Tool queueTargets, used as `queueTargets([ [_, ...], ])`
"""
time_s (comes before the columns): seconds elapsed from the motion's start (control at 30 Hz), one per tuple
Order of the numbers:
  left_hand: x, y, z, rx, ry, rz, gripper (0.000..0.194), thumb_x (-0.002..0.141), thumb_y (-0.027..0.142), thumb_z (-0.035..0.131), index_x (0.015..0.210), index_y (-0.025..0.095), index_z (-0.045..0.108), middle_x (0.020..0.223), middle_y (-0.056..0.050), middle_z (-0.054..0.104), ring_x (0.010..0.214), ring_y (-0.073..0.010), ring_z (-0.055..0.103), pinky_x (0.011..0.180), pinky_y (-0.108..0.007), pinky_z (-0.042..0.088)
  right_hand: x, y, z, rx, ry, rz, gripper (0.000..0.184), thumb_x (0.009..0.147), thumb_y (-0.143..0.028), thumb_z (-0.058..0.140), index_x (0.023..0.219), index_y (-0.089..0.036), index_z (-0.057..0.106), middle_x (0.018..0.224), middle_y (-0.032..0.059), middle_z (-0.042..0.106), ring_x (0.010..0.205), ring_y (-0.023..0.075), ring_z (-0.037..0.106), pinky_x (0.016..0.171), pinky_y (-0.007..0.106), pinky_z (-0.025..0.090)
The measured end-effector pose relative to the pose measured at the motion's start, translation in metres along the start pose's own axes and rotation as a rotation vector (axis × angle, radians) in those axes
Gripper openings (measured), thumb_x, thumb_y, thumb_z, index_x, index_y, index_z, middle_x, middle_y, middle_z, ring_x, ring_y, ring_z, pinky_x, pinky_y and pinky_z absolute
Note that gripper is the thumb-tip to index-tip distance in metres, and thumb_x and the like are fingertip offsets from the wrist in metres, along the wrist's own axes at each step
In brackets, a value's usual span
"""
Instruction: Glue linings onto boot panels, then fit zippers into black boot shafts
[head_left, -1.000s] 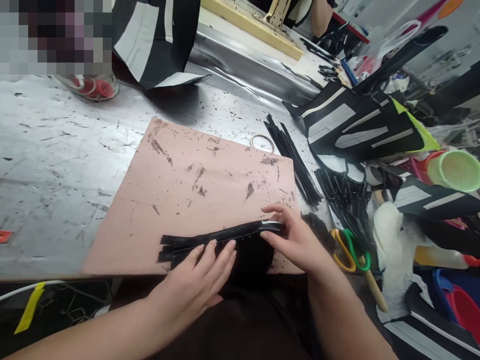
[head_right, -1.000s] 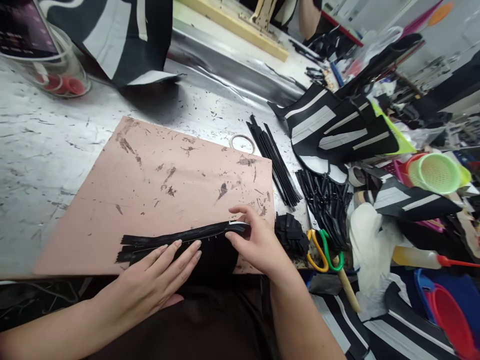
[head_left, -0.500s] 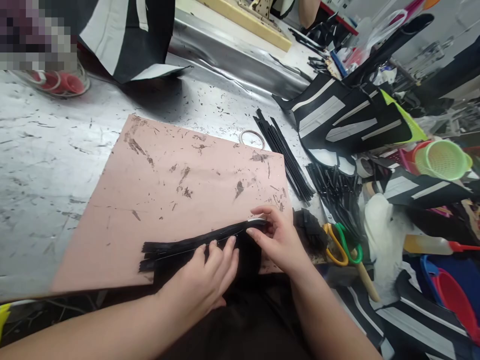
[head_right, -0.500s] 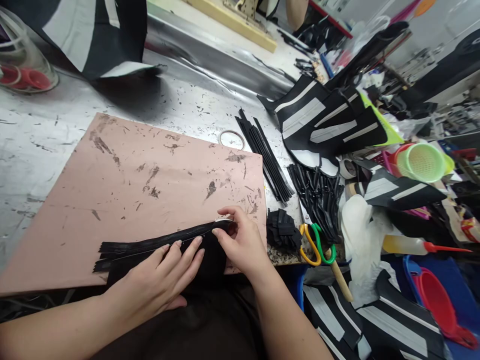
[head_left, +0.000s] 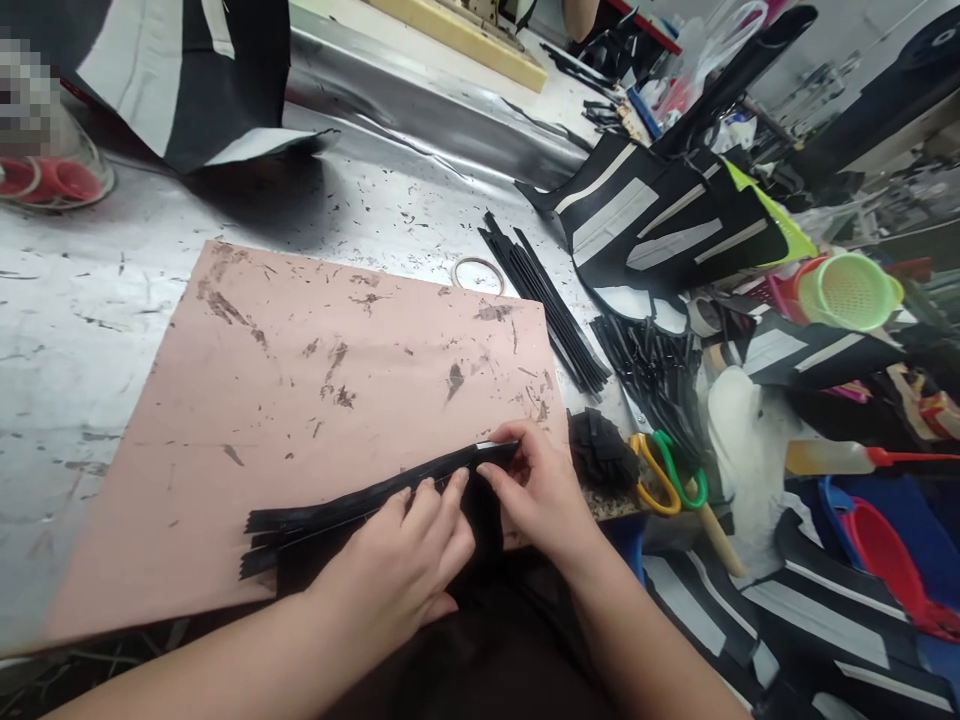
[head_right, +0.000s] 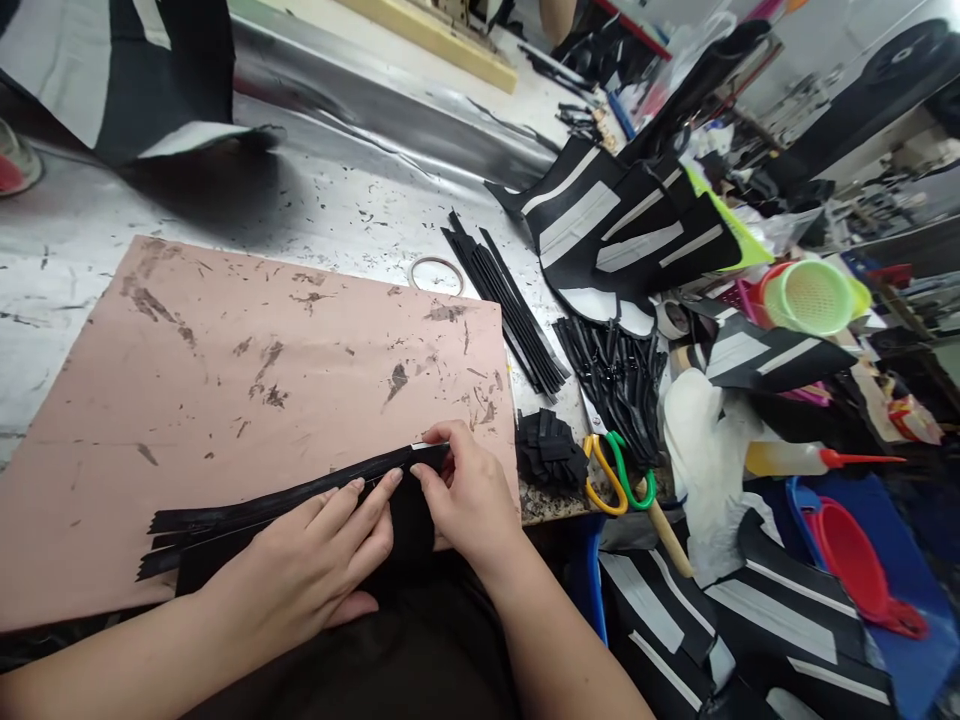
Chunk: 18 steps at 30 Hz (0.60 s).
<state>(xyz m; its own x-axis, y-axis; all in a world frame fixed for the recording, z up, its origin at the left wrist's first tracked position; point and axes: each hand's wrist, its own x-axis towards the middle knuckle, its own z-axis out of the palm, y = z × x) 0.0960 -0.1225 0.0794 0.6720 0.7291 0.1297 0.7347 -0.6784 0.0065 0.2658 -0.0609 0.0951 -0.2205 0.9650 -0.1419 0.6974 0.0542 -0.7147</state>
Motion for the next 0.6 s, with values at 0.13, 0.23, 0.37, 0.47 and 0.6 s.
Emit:
queueTargets([
  [0.13,0.012,-0.005,-0.008,-0.017,-0.051,0.014,0.043,0.076,0.050,0.053,0.101,0.016,0.059,0.119,-0.012,0.057,0.078,-0.0226,0.054,0.056,-0.033,0.038,0.003,-0.005,-0.002,-0.139,-0.046,0.013,0.022,0.074,-0.022,0.052,0.095,-0.022,0.049,0.065,-0.0039,0.053,0.054,0.0125,0.051,0.055,0.025,0.041],
  [0.23,0.018,-0.011,-0.009,0.010,-0.017,0.064,0.030,0.082,0.027,0.045,0.107,0.015,0.057,0.110,-0.010,0.061,0.069,-0.0190,0.051,0.053,-0.032,0.036,0.005,-0.007,-0.004,-0.205,-0.074,0.046,0.027,0.074,-0.023,0.054,0.100,-0.024,0.048,0.058,-0.0059,0.050,0.055,0.0145,0.053,0.056,0.026,0.040],
  [0.37,0.023,-0.017,-0.002,-0.018,0.021,0.048,0.030,0.077,0.014,0.045,0.103,0.017,0.058,0.124,-0.008,0.053,0.076,-0.0194,0.051,0.060,-0.033,0.038,0.007,-0.005,-0.004,-0.190,-0.055,0.054,0.032,0.074,-0.022,0.055,0.105,-0.024,0.047,0.055,-0.0073,0.047,0.056,0.0147,0.054,0.055,0.024,0.040],
  [0.47,0.029,-0.021,-0.002,-0.126,-0.010,-0.057,0.028,0.075,0.008,0.044,0.095,0.021,0.060,0.123,-0.002,0.054,0.084,-0.0198,0.050,0.066,-0.033,0.040,0.005,0.000,-0.001,-0.163,-0.026,0.019,0.034,0.074,-0.021,0.056,0.107,-0.022,0.047,0.056,-0.0070,0.048,0.055,0.0140,0.053,0.052,0.024,0.040],
  [0.6,0.037,-0.027,-0.007,-0.231,-0.118,-0.128,0.027,0.077,0.009,0.043,0.096,0.020,0.059,0.105,-0.002,0.062,0.080,-0.0191,0.050,0.069,-0.033,0.039,-0.007,0.006,0.010,-0.194,0.254,-0.231,0.030,0.077,-0.015,0.051,0.107,-0.019,0.048,0.073,0.0006,0.057,0.066,0.0157,0.055,0.062,0.028,0.046],
])
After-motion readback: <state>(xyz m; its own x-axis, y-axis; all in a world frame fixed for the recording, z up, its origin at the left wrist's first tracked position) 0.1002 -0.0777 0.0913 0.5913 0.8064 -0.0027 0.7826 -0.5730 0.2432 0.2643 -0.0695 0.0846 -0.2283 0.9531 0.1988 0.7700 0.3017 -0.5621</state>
